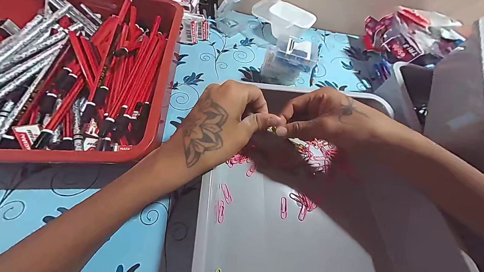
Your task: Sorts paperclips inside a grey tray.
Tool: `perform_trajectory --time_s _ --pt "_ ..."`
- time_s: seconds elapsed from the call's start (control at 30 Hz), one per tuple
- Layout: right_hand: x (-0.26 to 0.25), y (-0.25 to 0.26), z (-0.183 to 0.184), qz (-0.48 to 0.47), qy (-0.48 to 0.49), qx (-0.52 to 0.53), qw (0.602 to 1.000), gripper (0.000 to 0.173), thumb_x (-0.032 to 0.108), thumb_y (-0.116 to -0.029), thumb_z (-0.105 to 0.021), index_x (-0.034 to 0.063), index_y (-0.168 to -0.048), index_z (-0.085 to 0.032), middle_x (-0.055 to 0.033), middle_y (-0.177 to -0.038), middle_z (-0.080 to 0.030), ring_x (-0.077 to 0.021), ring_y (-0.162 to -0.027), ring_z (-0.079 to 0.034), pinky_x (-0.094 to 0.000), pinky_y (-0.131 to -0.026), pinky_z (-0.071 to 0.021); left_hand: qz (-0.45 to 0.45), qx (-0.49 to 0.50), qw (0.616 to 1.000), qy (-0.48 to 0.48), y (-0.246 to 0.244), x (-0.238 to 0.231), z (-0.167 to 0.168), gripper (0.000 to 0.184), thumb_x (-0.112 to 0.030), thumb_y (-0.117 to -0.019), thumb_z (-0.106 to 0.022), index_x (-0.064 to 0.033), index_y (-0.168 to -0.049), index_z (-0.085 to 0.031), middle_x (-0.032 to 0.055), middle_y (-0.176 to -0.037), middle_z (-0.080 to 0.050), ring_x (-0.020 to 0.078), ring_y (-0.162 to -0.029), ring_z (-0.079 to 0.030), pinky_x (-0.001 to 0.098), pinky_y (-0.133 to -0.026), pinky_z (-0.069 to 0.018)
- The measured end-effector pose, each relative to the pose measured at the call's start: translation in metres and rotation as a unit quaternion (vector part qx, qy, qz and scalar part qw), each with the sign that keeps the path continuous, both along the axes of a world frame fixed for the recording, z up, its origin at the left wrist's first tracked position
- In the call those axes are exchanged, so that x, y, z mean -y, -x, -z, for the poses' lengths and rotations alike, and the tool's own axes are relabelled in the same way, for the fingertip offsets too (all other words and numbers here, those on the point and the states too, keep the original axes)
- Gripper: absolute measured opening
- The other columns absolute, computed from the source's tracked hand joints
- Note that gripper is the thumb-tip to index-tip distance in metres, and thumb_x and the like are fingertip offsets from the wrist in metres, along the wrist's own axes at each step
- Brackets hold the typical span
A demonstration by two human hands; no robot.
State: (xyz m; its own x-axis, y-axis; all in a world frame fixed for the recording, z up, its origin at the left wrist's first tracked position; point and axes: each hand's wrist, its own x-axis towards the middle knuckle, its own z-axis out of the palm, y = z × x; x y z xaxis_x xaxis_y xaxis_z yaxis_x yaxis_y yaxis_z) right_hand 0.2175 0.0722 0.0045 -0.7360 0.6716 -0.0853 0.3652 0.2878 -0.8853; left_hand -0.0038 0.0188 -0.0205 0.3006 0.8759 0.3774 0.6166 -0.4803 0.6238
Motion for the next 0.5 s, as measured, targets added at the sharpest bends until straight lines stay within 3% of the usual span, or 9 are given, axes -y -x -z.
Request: perform_trajectory --time_s 0.1,0.2,0.3,0.4,0.5 --pt "0.000 -0.004 -0.004 0.013 -0.035 0.096 0.995 0.008 0.003 -0.0951 -0.068 0.0066 -0.089 -0.071 0.0047 -0.071 -0.065 0.0029 -0.060 -0.057 -0.0129 -0.057 -0.0463 -0.028 -0.019 0.999 -0.014 -0.003 0.003 0.000 0.021 -0.028 -0.0994 -0.066 -0.0100 -0.090 -0.065 -0.0045 -0.071 -0.057 0.0020 -0.063 -0.052 0.0207 -0.060 -0.0396" --pt "0.000 -0.006 0.004 -0.009 -0.219 0.133 0.967 0.011 0.010 -0.0931 -0.070 0.0054 -0.102 -0.074 0.0000 -0.080 -0.067 -0.0013 -0.068 -0.057 -0.0192 -0.063 -0.0467 -0.037 -0.043 0.998 -0.040 -0.004 0.003 0.001 0.020 -0.026 -0.1016 -0.062 -0.0082 -0.094 -0.064 -0.0009 -0.075 -0.059 0.0062 -0.067 -0.055 0.0242 -0.063 -0.0414" --pt "0.004 0.005 0.015 -0.022 -0.338 0.134 0.931 0.010 0.007 -0.0934 -0.068 0.0016 -0.099 -0.074 -0.0081 -0.082 -0.068 -0.0133 -0.073 -0.062 -0.0300 -0.069 -0.0510 -0.028 -0.038 0.998 -0.046 -0.004 0.002 0.002 0.016 -0.022 -0.1014 -0.061 -0.0075 -0.095 -0.061 0.0005 -0.077 -0.060 0.0060 -0.068 -0.057 0.0234 -0.064 -0.0436" --pt "0.003 0.013 0.023 -0.037 -0.365 0.171 0.914 0.012 0.005 -0.0957 -0.063 0.0005 -0.098 -0.075 -0.0122 -0.083 -0.067 -0.0248 -0.080 -0.066 -0.0417 -0.072 -0.0548 -0.029 -0.036 0.998 -0.045 -0.003 0.003 0.002 0.015 -0.022 -0.1000 -0.064 -0.0087 -0.094 -0.062 -0.0016 -0.075 -0.059 0.0041 -0.065 -0.055 0.0215 -0.061 -0.0418" --pt "0.007 0.015 0.024 -0.033 -0.377 0.220 0.899 0.015 0.000 -0.0968 -0.059 -0.0008 -0.097 -0.073 -0.0136 -0.085 -0.063 -0.0283 -0.081 -0.065 -0.0442 -0.070 -0.0537 -0.024 -0.031 0.998 -0.049 -0.003 0.002 0.003 0.014 -0.020 -0.0985 -0.066 -0.0069 -0.095 -0.064 0.0012 -0.077 -0.062 0.0079 -0.067 -0.059 0.0255 -0.063 -0.0454"
